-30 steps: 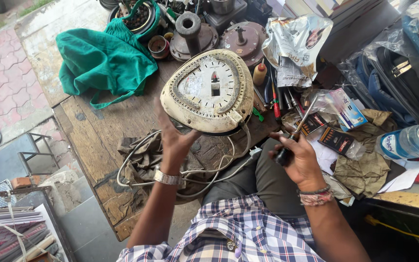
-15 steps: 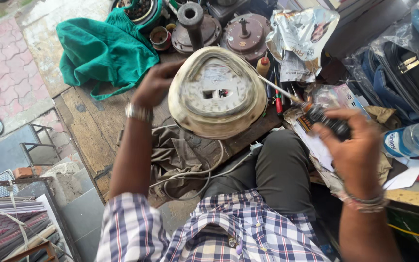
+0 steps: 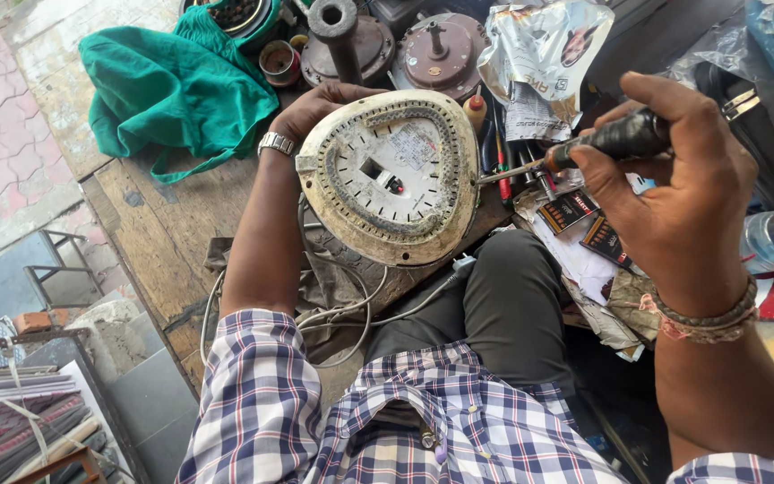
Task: The person sits on the floor and uses a screwdriver to remove screws from the base of a circular electric appliance. They manipulate the appliance and the tool to loosen and remove fasteners from the bottom casing.
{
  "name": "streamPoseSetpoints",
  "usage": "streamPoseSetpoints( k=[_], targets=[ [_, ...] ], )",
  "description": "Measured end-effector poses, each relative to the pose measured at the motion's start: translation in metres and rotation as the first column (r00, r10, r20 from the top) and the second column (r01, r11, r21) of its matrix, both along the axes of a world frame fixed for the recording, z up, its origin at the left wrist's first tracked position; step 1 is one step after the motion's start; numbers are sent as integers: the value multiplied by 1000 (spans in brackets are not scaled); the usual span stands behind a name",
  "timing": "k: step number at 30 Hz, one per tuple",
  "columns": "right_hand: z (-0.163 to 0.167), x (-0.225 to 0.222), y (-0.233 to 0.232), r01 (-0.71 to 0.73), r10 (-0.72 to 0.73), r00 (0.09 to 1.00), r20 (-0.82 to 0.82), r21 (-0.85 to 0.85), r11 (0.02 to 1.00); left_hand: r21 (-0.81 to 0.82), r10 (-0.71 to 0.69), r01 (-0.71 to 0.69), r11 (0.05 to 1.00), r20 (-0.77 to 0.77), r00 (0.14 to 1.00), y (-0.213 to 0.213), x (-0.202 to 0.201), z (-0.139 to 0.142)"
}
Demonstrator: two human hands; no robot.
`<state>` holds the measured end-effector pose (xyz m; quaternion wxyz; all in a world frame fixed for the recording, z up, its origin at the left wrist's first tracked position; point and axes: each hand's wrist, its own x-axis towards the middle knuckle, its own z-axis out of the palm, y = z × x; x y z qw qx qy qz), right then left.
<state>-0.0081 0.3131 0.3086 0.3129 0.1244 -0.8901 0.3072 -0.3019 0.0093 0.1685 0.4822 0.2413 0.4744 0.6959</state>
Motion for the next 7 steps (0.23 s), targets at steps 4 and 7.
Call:
streamPoseSetpoints(
  k=[4, 7],
  targets=[
    [10, -7, -11, -28, 28, 1000, -4, 71, 997, -13, 22, -22, 1000, -11, 1000, -1, 0, -2],
    [23, -14, -12, -48, 49, 999, -7, 83, 995, 33, 7, -7, 999, -6, 1000, 0, -1, -4]
  ],
)
